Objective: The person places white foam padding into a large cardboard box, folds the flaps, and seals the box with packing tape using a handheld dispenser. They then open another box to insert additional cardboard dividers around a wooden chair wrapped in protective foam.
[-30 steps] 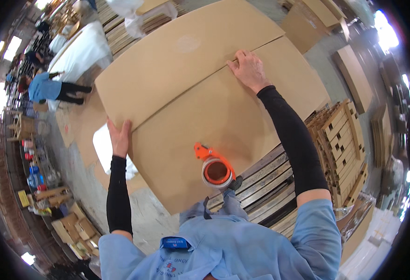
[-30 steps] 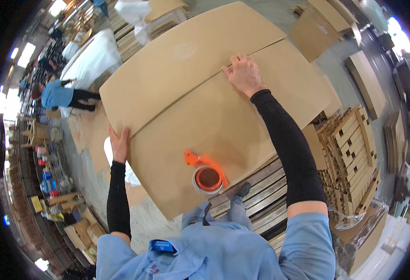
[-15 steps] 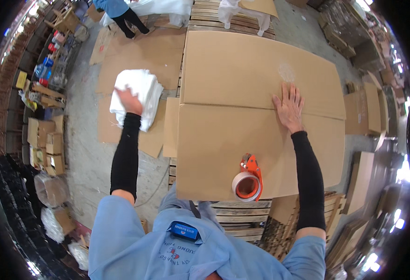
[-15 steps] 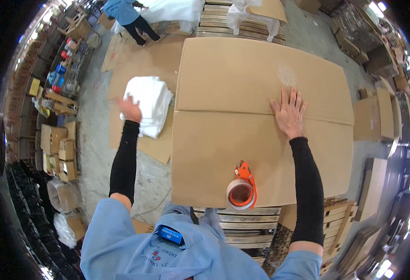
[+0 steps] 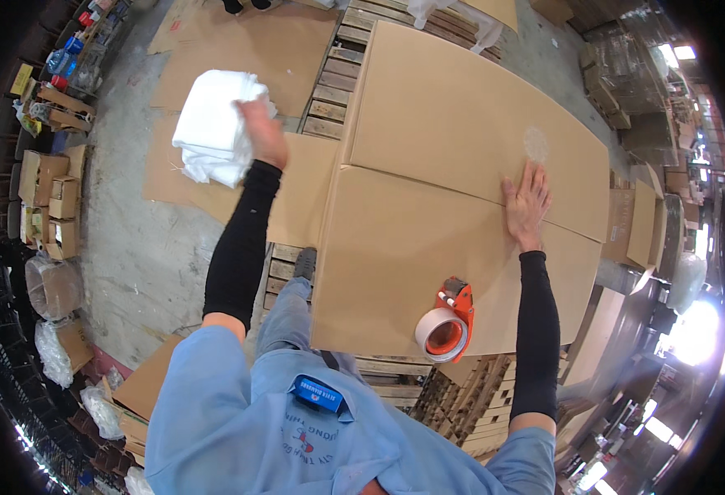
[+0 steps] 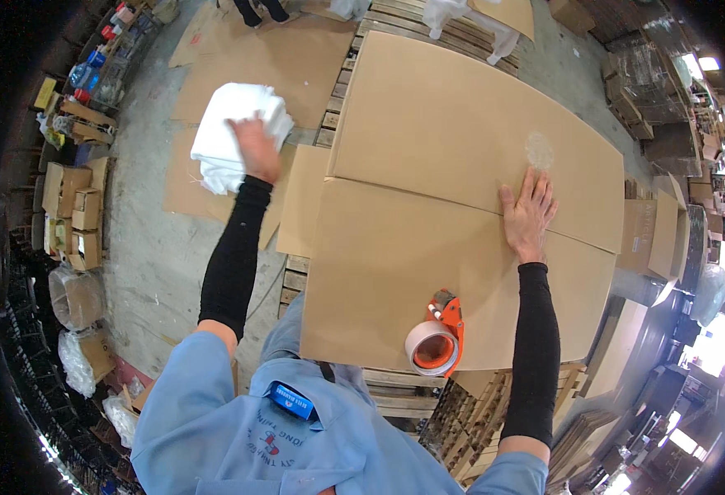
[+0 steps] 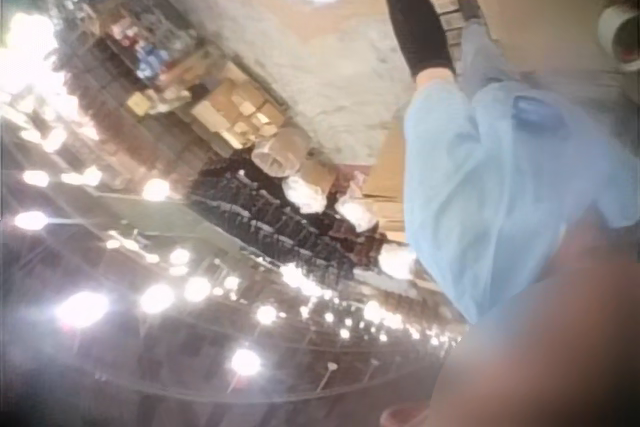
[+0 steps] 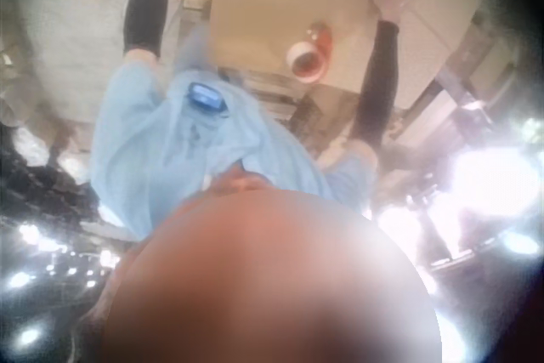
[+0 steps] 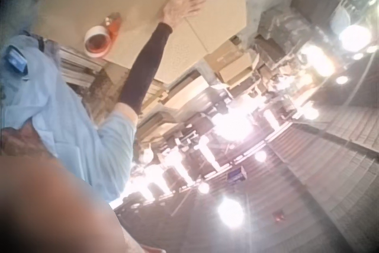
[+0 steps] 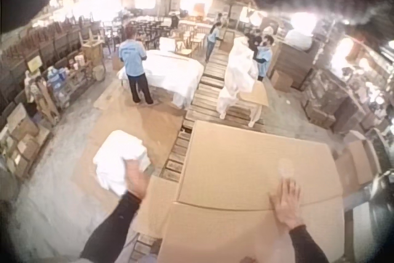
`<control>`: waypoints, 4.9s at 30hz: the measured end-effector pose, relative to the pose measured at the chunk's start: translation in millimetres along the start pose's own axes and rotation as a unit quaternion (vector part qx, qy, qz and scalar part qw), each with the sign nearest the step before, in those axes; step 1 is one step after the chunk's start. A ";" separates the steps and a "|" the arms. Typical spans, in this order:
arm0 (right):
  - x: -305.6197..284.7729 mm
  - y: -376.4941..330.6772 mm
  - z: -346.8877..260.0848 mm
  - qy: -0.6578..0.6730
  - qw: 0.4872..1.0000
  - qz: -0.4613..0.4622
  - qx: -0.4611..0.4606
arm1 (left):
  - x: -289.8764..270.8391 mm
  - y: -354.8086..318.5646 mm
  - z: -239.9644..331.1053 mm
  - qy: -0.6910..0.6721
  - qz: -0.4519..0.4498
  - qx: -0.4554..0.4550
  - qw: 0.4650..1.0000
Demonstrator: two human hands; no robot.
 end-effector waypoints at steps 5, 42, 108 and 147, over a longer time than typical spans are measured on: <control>16.5 -2.8 -5.0 -0.004 1.000 0.001 0.027 | 95.4 -65.9 -96.6 0.215 -0.085 -0.015 0.973; -74.6 -338.7 504.7 0.627 0.652 0.352 0.240 | 251.9 -144.9 -142.7 0.852 -0.267 0.302 0.334; -27.8 129.8 380.5 0.244 0.966 0.056 0.065 | 522.4 64.5 -296.8 0.816 -0.153 0.269 0.488; -4.7 -201.0 364.7 0.638 0.698 0.325 -0.010 | 600.6 23.2 -371.5 0.849 -0.061 0.254 0.459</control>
Point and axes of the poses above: each hand's wrist, its own y-axis towards the middle knuckle, its own x-axis out of the palm, z = x × y, the point moved 6 cm from there along y, towards the middle knuckle, and after that the axes turned 13 degrees about -x, right-handed, at the moved point
